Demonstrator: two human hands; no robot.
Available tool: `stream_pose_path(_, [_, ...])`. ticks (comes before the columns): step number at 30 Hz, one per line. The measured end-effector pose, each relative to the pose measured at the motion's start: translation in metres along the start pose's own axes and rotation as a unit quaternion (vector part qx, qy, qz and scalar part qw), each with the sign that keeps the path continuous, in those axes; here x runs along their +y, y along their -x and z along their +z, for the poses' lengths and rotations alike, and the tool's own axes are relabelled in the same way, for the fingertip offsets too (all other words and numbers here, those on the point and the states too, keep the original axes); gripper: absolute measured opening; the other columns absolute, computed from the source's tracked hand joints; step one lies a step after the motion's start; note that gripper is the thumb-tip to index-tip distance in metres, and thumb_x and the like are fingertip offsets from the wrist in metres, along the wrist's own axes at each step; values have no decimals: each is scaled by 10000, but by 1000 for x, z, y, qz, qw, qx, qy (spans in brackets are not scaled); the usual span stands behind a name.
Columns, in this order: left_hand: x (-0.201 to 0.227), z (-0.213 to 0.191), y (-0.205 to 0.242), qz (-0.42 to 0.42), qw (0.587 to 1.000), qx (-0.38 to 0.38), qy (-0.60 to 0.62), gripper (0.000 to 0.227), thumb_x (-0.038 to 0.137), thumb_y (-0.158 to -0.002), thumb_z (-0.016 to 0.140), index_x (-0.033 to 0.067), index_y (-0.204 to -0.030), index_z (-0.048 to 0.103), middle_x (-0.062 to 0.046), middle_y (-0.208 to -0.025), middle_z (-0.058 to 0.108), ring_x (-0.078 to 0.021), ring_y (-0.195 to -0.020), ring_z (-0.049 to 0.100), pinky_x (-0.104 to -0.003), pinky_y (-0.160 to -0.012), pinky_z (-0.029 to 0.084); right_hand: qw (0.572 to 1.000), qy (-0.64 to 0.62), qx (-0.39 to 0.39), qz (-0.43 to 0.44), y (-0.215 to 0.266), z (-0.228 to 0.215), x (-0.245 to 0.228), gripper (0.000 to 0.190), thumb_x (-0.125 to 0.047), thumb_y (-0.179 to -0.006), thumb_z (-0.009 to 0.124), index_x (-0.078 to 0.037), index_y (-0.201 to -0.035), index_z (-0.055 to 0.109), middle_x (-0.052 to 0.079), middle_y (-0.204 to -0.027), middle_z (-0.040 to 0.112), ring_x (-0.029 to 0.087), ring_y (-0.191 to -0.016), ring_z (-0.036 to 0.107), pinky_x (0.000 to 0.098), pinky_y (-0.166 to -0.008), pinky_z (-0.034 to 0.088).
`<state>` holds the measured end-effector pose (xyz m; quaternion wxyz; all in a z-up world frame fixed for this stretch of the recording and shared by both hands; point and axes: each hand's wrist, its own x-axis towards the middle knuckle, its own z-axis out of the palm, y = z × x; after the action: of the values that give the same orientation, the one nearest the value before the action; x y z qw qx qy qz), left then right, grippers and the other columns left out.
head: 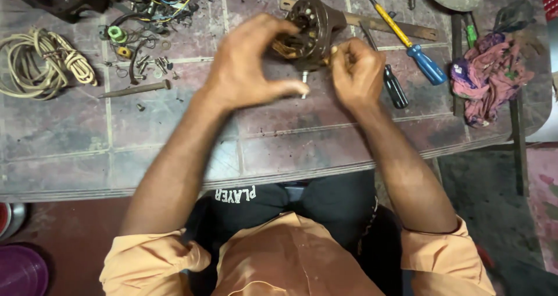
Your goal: Repairing a small electric fan motor by manipulating the internal copper wire coils and stator.
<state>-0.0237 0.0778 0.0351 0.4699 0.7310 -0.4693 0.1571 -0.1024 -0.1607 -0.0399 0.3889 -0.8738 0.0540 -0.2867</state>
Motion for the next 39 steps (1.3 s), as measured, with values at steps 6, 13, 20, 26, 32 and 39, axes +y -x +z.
stream_pose_path(6, [-22,16,19,-63,994,-54,-67,512,294,-805,934,52,-1167,667,-132,-1191,670,-333,-1130,659,-431,-956,559,995,78,-54,19,-5,3,-1,138,-119,-911,654,15,-903,691,123,-720,704,174,-629,679,337,-606,535])
stream_pose_path(13, [-36,24,24,-58,998,23,-4,874,247,-778,993,60,-1447,464,-236,-1387,593,-382,-1264,627,-426,-1065,546,961,66,62,-261,-9,-18,-33,625,-142,-871,676,60,-1414,442,272,-1446,480,392,-1386,461,543,-1139,451])
stream_pose_path(20, [-40,26,18,-111,991,-28,75,1119,267,-621,1036,55,-1496,370,-174,-1293,661,-343,-1182,671,-429,-1009,536,989,-89,106,-61,-12,-80,-11,399,-242,-1018,643,-7,-1337,600,158,-1202,675,226,-1023,722,356,-906,620])
stream_pose_path(26, [-37,19,20,-18,998,-19,60,802,169,-730,994,51,-1387,549,-153,-1272,659,-308,-1163,689,-406,-1003,576,963,238,-78,-98,25,-104,-4,310,-131,-916,810,14,-1169,705,153,-1017,720,264,-899,701,386,-803,568])
stream_pose_path(32, [-36,17,18,-2,998,-17,64,277,78,-876,855,15,-1110,721,-140,-1053,698,-273,-981,714,-357,-855,589,977,200,-75,-21,30,-120,5,328,-11,-858,725,-5,-1186,719,108,-928,681,204,-816,648,341,-747,533])
stream_pose_path(39, [-54,37,18,-233,955,-52,176,122,143,-918,797,32,-966,777,-75,-832,772,-143,-667,696,-310,-610,557,996,-3,-76,44,52,-119,-39,331,43,-925,646,46,-1253,692,-20,-938,591,81,-814,503,237,-725,414])
